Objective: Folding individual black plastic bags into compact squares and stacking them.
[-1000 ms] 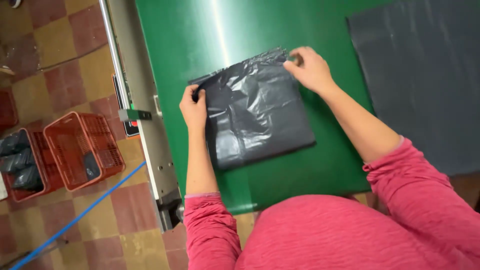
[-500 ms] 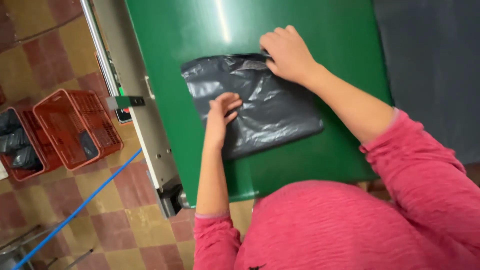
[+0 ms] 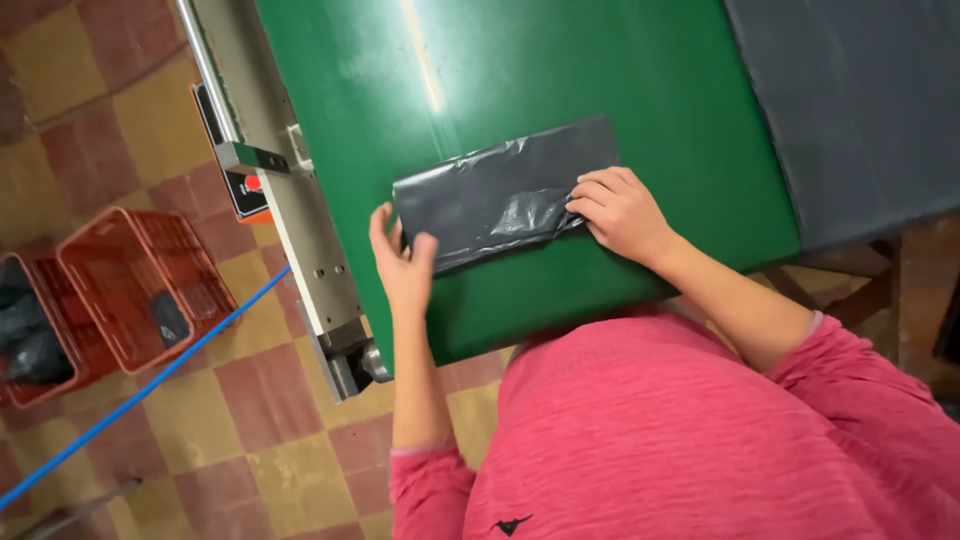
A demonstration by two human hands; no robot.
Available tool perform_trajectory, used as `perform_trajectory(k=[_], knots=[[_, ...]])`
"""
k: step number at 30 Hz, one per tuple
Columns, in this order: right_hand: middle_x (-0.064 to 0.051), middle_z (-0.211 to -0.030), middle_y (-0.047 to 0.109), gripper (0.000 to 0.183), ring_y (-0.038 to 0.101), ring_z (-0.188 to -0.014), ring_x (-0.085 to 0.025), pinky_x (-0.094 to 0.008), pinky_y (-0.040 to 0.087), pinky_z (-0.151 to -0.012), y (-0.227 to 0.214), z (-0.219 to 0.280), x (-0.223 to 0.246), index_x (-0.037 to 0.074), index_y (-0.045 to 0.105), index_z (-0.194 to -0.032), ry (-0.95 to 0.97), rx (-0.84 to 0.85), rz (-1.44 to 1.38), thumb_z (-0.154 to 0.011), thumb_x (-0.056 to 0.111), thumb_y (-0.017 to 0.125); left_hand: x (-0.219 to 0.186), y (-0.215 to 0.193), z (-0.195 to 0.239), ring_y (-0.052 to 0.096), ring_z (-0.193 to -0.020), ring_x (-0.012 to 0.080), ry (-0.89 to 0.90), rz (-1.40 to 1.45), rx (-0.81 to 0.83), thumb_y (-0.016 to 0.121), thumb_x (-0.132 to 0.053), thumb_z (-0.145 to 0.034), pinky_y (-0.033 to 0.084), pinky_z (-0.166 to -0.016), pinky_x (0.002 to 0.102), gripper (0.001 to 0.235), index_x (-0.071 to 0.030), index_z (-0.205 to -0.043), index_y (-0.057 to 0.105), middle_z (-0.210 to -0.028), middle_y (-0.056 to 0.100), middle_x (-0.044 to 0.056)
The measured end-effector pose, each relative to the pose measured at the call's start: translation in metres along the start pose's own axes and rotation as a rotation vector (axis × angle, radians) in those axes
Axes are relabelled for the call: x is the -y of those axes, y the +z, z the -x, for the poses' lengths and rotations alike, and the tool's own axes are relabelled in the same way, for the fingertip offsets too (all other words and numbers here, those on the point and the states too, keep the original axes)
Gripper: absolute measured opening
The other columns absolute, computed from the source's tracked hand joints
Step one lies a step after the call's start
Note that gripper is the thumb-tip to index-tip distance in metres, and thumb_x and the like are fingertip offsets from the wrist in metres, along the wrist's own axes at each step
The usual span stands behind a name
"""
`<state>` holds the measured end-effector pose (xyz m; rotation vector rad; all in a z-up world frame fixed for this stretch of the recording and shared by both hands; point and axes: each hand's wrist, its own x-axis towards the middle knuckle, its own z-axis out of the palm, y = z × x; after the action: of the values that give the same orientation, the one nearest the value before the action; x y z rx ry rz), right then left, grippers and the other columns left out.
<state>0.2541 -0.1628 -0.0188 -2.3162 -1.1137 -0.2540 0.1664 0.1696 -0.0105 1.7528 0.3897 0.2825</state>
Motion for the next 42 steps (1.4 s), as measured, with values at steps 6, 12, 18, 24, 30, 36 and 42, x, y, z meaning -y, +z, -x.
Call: perform_trajectory(k=[6,12,18,24,30,36,42], knots=[[-0.023,-0.136,0.06,0.051,0.051,-0.136,-0.04,-0.052,0.04,-0.115,-0.006,-0.026,0.064,-0.007,0.065,-0.123,-0.004,0.026,0.019,-0.073,0.0,0.066,-0.001,-0.02,0.02,0.061,-0.12,0.0316,0.61,-1.213,0.432,0.072,-0.031,-0.094,0.051,-0.095,0.048,0.03,-0.008,-0.113,0.066,-0.12,0.066,0.011],[-0.018,-0.132,0.065,0.041,0.059,-0.13,-0.036,-0.051,0.045,-0.112,0.052,0.02,0.082,0.0,0.063,-0.122,-0.131,0.047,-0.264,-0.083,0.01,0.071,-0.055,0.043,0.022,0.071,-0.09,0.0302,0.362,-1.185,0.996,0.064,-0.037,-0.095,0.056,-0.081,0.043,0.028,-0.013,-0.087,0.074,-0.094,0.073,0.008],[-0.012,-0.098,0.076,0.028,0.074,-0.09,-0.022,-0.04,0.06,-0.087,0.064,0.06,0.057,0.009,0.073,-0.125,0.773,0.169,-0.732,-0.102,0.013,0.058,0.021,0.077,-0.072,0.075,-0.092,0.0212,-0.572,-0.066,0.979,0.029,-0.054,-0.102,0.055,-0.079,0.031,0.061,-0.012,-0.092,0.072,-0.103,0.075,0.014],[-0.003,-0.111,0.072,0.024,0.072,-0.095,-0.02,-0.038,0.06,-0.085,0.063,0.038,0.0,0.012,0.057,-0.124,1.386,-0.22,-1.675,-0.103,0.019,0.048,0.029,0.102,-0.061,0.067,-0.073,0.0335,-0.069,-0.658,0.424,0.065,-0.051,-0.098,0.054,-0.072,0.042,0.047,-0.005,-0.092,0.07,-0.078,0.069,0.019],[-0.012,-0.116,0.064,0.021,0.067,-0.104,-0.025,-0.045,0.059,-0.095,0.052,0.106,-0.017,0.004,0.055,-0.125,1.01,-0.106,-2.006,-0.111,0.019,0.057,-0.02,0.138,-0.025,0.066,-0.087,0.0382,0.157,-1.14,0.059,0.072,-0.049,-0.094,0.05,-0.069,0.053,0.042,-0.008,-0.089,0.065,-0.09,0.07,0.012],[-0.03,-0.119,0.071,0.04,0.074,-0.102,-0.038,-0.049,0.057,-0.08,-0.05,0.312,-0.052,-0.006,0.059,-0.128,1.484,0.301,-1.689,-0.099,0.023,0.058,-0.094,0.263,0.057,0.04,-0.145,0.0407,0.835,-0.837,0.436,0.084,-0.041,-0.078,0.036,-0.118,0.06,0.069,-0.005,-0.13,0.059,-0.144,0.055,0.015],[-0.012,-0.134,0.058,0.058,0.06,-0.122,-0.031,-0.048,0.052,-0.103,-0.031,0.386,-0.151,0.01,0.054,-0.133,1.432,-1.083,-1.739,-0.079,-0.004,0.038,-0.073,0.405,0.142,0.03,-0.155,0.0287,1.425,-0.967,0.899,0.057,-0.025,-0.092,0.037,-0.116,0.058,0.058,-0.016,-0.149,0.053,-0.163,0.042,0.006]])
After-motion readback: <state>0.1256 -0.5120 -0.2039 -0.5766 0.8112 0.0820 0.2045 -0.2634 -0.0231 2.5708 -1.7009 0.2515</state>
